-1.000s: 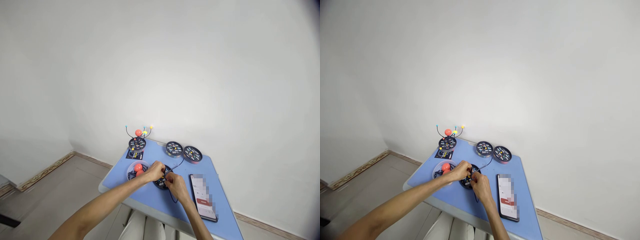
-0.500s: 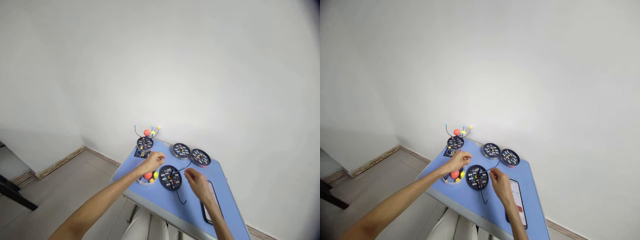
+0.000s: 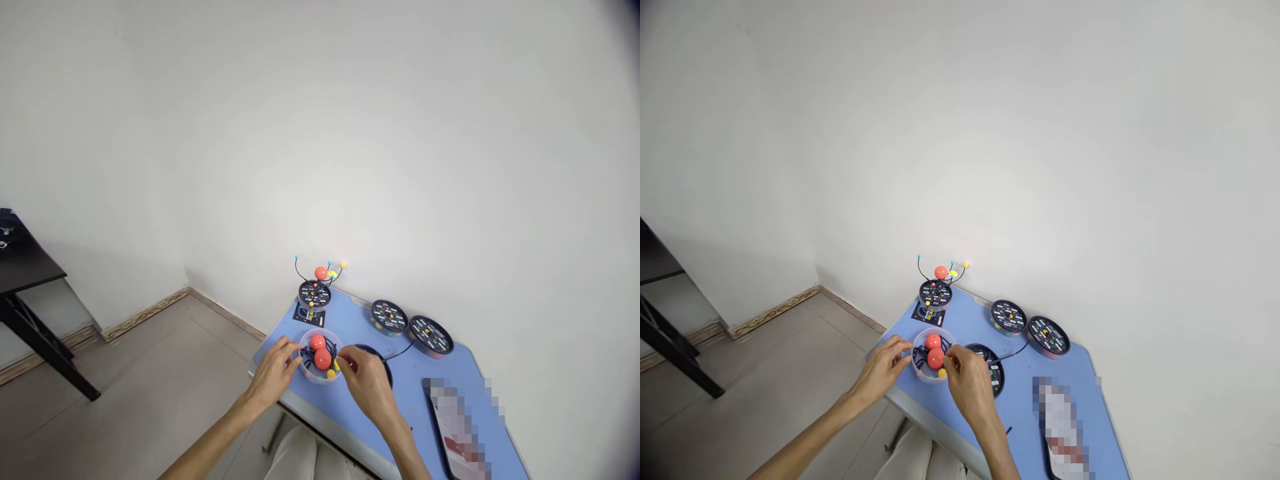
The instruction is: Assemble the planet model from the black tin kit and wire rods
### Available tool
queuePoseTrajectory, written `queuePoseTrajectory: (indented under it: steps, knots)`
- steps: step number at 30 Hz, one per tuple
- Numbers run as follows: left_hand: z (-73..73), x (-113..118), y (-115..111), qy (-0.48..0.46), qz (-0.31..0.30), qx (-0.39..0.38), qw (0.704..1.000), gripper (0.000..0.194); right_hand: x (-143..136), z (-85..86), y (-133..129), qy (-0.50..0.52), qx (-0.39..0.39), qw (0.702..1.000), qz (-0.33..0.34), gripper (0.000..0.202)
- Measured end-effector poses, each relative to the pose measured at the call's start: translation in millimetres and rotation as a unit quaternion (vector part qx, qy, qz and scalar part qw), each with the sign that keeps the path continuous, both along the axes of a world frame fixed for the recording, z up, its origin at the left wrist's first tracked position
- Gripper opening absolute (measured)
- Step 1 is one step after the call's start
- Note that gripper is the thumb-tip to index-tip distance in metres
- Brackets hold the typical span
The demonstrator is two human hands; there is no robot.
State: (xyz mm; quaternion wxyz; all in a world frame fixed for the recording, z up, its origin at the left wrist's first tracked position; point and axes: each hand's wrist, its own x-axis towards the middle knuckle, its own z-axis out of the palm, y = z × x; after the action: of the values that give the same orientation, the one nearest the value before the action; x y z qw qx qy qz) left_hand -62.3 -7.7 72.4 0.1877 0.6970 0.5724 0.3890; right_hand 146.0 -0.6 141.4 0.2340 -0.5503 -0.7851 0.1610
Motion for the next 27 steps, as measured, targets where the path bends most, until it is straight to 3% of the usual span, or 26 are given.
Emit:
queuePoseTrajectory:
  steps: [5, 10, 17, 23, 27]
  knots:
    - [-16.8, 2, -4, 0.059, -0.028, -0.040, 0.997, 0.043, -29, -23.5, 26, -0.076, -0.011, 0.997, -0.010, 0.027]
    - [-20.8, 2, -2, 0.100, -0.055, -0.021, 0.993, 0.035, -38, -32.1, 36, -0.149, -0.013, 0.989, -0.019, 0.028]
    - [-23.9, 3, -2, 0.068, -0.063, -0.002, 0.996, 0.023, -40, -31.5, 46, -0.172, -0.019, 0.985, -0.015, 0.030]
    - [-26.8, 2, -2, 0.055, -0.045, -0.021, 0.997, 0.040, -58, -27.1, 53, -0.207, -0.031, 0.978, 0.013, 0.020]
    - [-21.1, 4, -4, 0.049, -0.044, -0.047, 0.997, 0.034, -78, -26.2, 54, -0.235, -0.040, 0.971, 0.023, 0.019]
